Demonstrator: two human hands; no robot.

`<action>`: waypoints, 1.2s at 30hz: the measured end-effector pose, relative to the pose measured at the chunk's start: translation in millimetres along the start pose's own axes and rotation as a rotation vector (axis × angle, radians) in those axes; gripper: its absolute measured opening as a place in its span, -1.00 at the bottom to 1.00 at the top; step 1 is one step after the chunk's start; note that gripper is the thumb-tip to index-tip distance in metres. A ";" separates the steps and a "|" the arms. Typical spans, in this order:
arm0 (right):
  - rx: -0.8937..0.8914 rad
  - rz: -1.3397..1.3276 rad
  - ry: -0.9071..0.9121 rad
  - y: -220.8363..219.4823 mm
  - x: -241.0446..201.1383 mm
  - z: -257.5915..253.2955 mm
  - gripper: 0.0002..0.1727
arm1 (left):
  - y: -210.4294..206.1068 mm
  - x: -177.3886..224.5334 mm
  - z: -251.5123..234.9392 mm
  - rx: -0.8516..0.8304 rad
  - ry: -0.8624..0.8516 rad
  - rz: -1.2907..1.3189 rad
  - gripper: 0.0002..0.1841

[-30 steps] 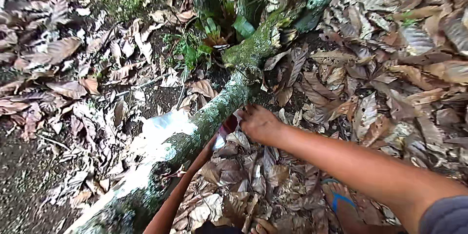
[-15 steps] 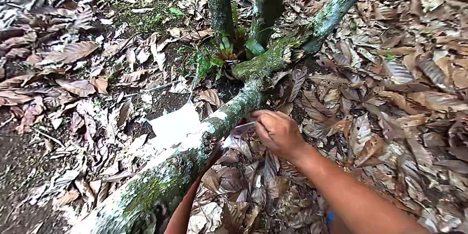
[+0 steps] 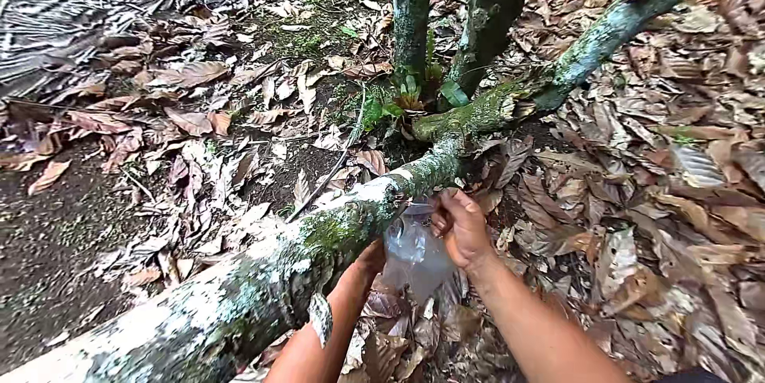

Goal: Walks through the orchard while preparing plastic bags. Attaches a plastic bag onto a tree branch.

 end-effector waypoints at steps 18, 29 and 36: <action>-0.179 0.878 0.732 1.6 8.4 -8.7 -0.86 | -8.5 -14.1 -10.7 0.037 -0.307 -0.380 -0.89; -0.157 1.033 0.833 1.9 2.8 -9.5 -0.83 | -8.0 -12.1 -7.4 -0.039 -0.318 -0.349 -0.86; -0.183 1.240 0.917 -0.3 -6.3 -8.5 -0.85 | -19.1 -3.4 -4.4 -0.134 -0.331 -0.277 -0.75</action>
Point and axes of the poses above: each hand's wrist, its own z-axis away from the middle knuckle, its own y-axis out of the back of the hand, x = y × z, the point moved 1 cm from there along -z, towards the middle knuckle, and after that the axes turned 2 degrees about -z, right-handed, at the moved point
